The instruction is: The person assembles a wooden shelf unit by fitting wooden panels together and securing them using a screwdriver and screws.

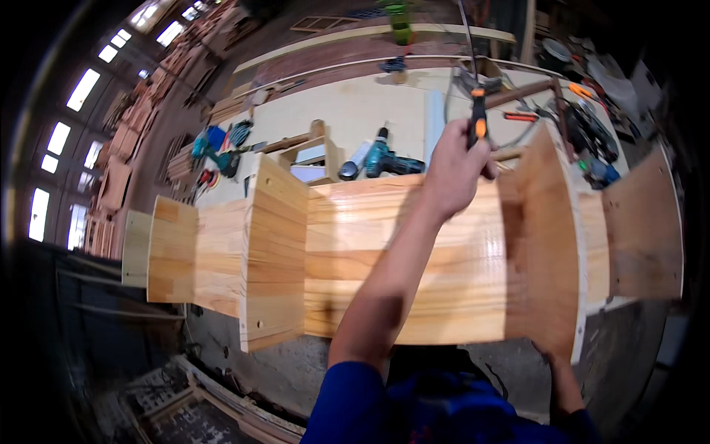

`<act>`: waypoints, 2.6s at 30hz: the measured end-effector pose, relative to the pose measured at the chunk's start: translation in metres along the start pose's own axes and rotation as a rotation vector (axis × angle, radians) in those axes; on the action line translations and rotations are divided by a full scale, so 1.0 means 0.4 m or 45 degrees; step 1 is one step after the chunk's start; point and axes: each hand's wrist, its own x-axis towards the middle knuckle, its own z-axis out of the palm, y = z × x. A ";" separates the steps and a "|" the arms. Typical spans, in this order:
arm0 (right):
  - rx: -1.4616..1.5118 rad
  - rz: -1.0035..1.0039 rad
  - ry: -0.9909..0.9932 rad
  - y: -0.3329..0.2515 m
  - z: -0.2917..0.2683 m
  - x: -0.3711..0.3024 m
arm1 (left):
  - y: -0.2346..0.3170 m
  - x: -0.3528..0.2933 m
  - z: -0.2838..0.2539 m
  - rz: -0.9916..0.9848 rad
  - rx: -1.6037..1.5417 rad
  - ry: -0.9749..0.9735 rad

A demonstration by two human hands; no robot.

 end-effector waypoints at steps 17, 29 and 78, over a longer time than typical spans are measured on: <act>1.155 -0.281 -0.279 -0.501 -0.188 -0.394 | -0.041 -0.871 0.198 -0.456 0.646 -1.011; 1.275 0.037 0.054 -0.296 -0.286 -0.412 | -0.213 -0.855 0.399 -0.570 0.799 -0.943; -0.451 -0.171 -1.203 -0.191 -0.085 -0.212 | -0.618 -1.125 0.097 -0.163 0.368 1.329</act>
